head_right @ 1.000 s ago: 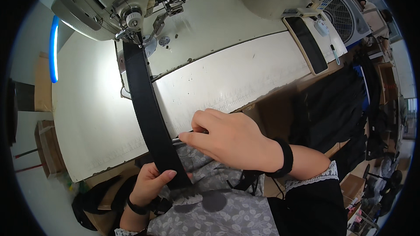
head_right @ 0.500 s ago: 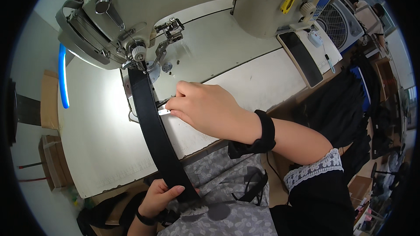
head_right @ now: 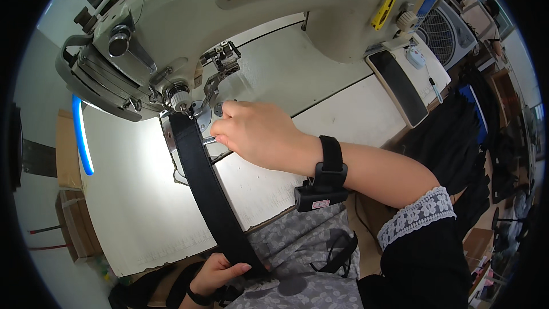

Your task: The person operates an industrial sewing machine to stitch a long black strap. They guide the strap through the machine, use a metal tool to assist with alignment, and trim excess thread with scissors. The person also folds and aligns the strap ends for further sewing.

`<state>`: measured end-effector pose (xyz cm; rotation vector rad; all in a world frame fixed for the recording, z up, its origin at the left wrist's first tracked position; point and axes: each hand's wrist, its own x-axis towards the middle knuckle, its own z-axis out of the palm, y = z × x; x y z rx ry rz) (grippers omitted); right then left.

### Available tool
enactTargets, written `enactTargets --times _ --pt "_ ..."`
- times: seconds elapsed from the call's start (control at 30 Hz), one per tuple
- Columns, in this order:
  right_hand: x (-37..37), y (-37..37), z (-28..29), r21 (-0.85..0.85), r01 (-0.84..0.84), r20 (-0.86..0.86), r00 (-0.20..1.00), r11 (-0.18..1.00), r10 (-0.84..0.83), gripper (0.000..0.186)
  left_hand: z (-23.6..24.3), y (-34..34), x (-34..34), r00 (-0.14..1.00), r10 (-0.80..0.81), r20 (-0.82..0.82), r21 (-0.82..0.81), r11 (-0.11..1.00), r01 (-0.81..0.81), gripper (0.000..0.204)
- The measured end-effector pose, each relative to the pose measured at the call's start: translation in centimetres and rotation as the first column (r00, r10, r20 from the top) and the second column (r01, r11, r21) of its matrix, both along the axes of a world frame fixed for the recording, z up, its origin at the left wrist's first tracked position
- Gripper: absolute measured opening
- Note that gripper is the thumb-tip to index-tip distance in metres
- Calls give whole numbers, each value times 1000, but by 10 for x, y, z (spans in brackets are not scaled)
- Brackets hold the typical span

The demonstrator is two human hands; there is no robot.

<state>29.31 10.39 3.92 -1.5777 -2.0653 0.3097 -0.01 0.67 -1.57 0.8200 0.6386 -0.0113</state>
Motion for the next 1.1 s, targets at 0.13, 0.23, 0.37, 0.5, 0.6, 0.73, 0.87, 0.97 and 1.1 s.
enactTargets --times 0.13,0.23,0.37,0.5,0.6,0.73,0.87,0.97,1.1 --pt "-1 -2 1 -6 22 1 1000 1000 -22 11 0 6 -2 999 -47 11 15 999 47 24" --pt "-3 -2 1 -21 -8 17 1000 1000 9 11 4 5 0 1000 -16 19 -4 1000 16 23" --pt "-4 -2 -2 15 3 -37 999 1000 -3 10 8 7 0 999 -27 20 -12 1000 27 23" --pt "-6 -5 -4 27 39 -14 999 999 -39 11 10 15 2 993 -119 -18 10 993 119 23" --pt "-8 -6 -6 61 66 -15 998 996 -66 12 16 19 5 984 -159 -85 42 986 163 23" --pt "-8 -9 1 56 57 1 998 997 -57 14 9 9 2 998 -54 -30 66 996 56 23" --pt "-7 -18 7 -26 8 39 999 1000 -7 15 2 9 -5 993 -119 -27 122 985 121 23" --pt "-6 -26 11 -74 -44 45 998 996 47 14 8 7 -2 993 -15 116 12 1000 14 22" --pt "-4 -32 12 66 -151 119 983 986 142 11 11 14 -1 972 -28 233 -42 998 39 21"
